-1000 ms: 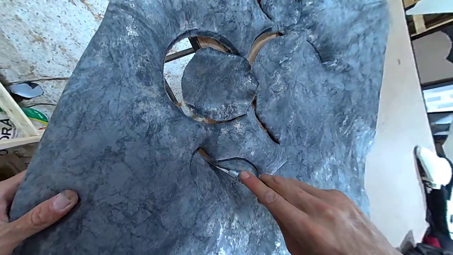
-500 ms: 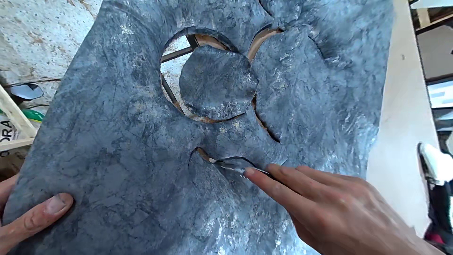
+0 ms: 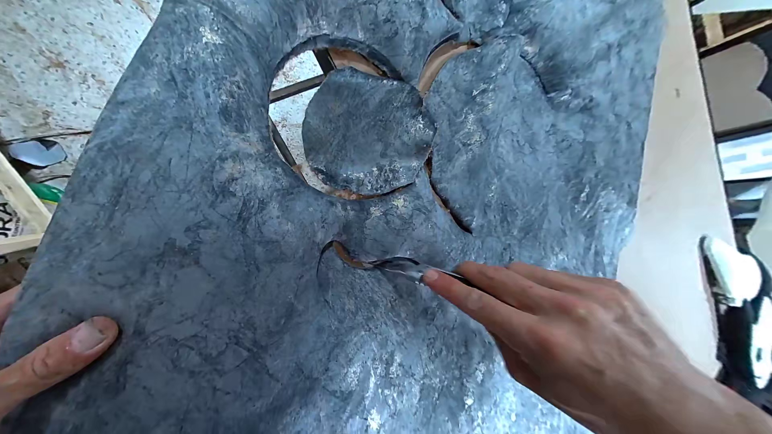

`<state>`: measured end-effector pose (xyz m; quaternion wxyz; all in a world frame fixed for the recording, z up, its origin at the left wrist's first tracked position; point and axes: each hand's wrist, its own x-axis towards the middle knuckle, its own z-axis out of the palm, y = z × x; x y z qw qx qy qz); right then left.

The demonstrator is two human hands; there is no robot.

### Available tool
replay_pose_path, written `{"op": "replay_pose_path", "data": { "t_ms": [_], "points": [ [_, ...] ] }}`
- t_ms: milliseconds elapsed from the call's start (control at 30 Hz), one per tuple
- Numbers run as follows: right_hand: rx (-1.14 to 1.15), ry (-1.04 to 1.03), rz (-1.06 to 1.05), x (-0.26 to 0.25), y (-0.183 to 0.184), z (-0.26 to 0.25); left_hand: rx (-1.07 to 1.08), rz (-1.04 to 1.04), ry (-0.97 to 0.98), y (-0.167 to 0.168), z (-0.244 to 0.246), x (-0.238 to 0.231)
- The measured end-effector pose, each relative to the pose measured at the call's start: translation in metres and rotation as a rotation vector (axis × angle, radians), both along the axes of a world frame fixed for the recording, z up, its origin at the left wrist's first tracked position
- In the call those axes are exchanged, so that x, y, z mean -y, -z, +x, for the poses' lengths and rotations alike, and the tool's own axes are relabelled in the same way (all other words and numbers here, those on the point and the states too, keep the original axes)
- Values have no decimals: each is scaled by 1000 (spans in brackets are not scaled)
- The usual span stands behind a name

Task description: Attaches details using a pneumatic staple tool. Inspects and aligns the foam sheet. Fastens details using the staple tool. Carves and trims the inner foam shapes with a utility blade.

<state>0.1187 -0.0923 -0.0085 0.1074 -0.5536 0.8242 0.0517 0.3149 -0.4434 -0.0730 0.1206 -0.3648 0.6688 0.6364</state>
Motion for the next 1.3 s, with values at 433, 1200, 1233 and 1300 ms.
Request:
{"op": "replay_pose_path", "data": {
  "t_ms": [433,1200,1233,1300],
  "points": [
    [35,64,1,-15,-5,-6,-108,99,87,16,11,10],
    [101,189,28,-3,-15,12,-40,84,49,7,24,26],
    [107,196,27,-6,-17,12,-33,75,36,7,24,26],
    [108,209,17,-9,-17,12,-19,65,-1,6,24,24]
  ]
}}
